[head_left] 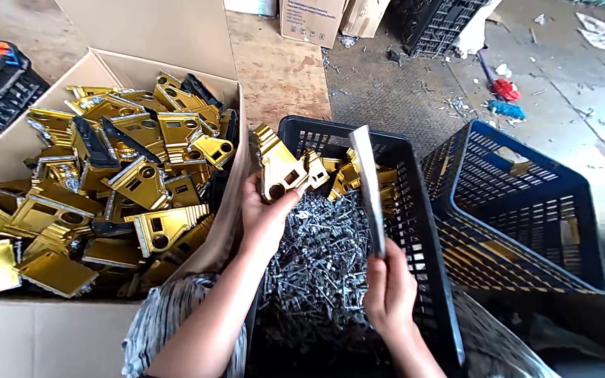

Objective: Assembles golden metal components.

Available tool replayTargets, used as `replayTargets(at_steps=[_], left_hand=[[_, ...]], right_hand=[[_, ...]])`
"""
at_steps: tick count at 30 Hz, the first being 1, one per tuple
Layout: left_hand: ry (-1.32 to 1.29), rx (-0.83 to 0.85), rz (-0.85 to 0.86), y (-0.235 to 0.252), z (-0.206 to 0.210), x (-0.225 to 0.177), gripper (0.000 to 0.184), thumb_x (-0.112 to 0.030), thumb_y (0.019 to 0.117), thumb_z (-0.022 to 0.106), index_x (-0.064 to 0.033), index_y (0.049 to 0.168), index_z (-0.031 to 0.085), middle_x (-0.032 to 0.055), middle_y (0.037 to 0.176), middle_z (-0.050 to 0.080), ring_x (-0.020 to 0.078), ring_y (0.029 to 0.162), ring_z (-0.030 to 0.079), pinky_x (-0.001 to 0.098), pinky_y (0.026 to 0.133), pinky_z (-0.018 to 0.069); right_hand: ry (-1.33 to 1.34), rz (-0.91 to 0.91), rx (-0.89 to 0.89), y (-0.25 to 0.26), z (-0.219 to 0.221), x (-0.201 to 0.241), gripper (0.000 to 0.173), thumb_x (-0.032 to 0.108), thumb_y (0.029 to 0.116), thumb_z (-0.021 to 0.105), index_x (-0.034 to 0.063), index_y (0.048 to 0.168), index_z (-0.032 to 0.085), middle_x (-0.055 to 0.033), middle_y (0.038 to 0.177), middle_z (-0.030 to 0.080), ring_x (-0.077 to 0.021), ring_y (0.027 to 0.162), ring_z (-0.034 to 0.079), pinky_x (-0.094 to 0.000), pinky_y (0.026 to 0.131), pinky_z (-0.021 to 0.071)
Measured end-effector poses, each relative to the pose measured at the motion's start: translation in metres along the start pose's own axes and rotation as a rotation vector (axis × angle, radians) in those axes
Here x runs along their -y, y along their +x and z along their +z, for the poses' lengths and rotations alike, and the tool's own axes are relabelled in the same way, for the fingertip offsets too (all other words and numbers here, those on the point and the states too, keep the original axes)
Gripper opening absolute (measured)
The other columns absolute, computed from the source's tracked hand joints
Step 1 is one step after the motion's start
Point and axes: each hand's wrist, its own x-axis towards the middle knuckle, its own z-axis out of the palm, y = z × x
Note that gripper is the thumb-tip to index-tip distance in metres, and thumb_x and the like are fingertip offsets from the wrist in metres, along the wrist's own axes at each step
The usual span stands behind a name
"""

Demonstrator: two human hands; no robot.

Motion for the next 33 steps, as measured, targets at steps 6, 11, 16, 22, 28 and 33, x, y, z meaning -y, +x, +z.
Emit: replayTargets(at_steps=[6, 11, 16, 22, 28, 33], left_hand=[[0.026, -0.046, -0.035, 0.002, -0.003, 0.007, 0.066, 0.008, 0.0804, 0.075, -0.0074, 0.136, 0.044, 0.016, 0.123, 0.063, 0.0292, 0.107, 0.069, 0.0475, 0.09, 0.0613], [0.079, -0.014, -0.049, -0.001, -0.004, 0.007, 0.068, 0.009, 0.0812, 0.075, -0.0091, 0.138, 0.042, 0.0151, 0.125, 0.064, 0.0281, 0.107, 0.07, 0.0454, 0.09, 0.062], [0.107, -0.156, -0.089, 0.013, -0.009, 0.007, 0.071, 0.005, 0.0831, 0.076, -0.0069, 0.143, 0.039, 0.0159, 0.126, 0.061, 0.0268, 0.106, 0.069, 0.0443, 0.089, 0.0615], [-0.19, -0.435, 0.192, 0.05, -0.056, -0.065, 0.042, -0.023, 0.1093, 0.047, -0.0125, 0.148, 0.035, 0.0064, 0.141, 0.054, 0.0199, 0.125, 0.059, 0.0367, 0.104, 0.0533], [-0.164, -0.546, 0.166, 0.063, -0.082, -0.086, 0.062, -0.048, 0.1094, 0.038, -0.0117, 0.156, 0.02, 0.011, 0.148, 0.049, 0.0226, 0.131, 0.058, 0.0368, 0.108, 0.0504], [0.055, -0.218, -0.089, 0.057, -0.054, -0.065, 0.051, -0.038, 0.1095, 0.044, -0.0157, 0.154, 0.033, 0.0052, 0.15, 0.051, 0.0217, 0.132, 0.057, 0.0408, 0.109, 0.0495]], right_hand=[[-0.212, 0.119, 0.243, 0.015, 0.019, 0.012, 0.036, 0.028, 0.1066, 0.045, -0.002, 0.114, 0.062, -0.0047, 0.063, 0.06, -0.0195, 0.05, 0.06, -0.0389, 0.047, 0.0516], [-0.176, 0.176, 0.219, 0.014, 0.026, 0.017, 0.036, 0.028, 0.1076, 0.043, -0.0032, 0.111, 0.059, -0.0057, 0.063, 0.059, -0.0187, 0.05, 0.06, -0.0373, 0.048, 0.0525], [-0.144, 0.479, 0.554, 0.007, 0.034, -0.008, 0.031, 0.028, 0.1084, 0.042, 0.001, 0.114, 0.056, -0.0062, 0.067, 0.057, -0.0229, 0.059, 0.062, -0.0422, 0.057, 0.0533], [-0.429, 0.693, 1.229, 0.026, 0.049, -0.066, 0.042, 0.041, 0.1048, 0.049, 0.0107, 0.129, 0.067, -0.0222, 0.12, 0.07, -0.0436, 0.115, 0.065, -0.0697, 0.094, 0.0491], [-0.65, 0.402, 0.764, 0.104, 0.107, -0.124, 0.057, 0.014, 0.0994, 0.061, 0.023, 0.154, 0.047, -0.0251, 0.135, 0.061, -0.0505, 0.113, 0.064, -0.0682, 0.082, 0.0529], [-0.562, 0.322, 0.495, 0.138, 0.119, -0.131, 0.027, 0.013, 0.0998, 0.058, 0.0071, 0.124, 0.068, -0.0273, 0.116, 0.069, -0.0522, 0.094, 0.069, -0.0719, 0.073, 0.0523]])
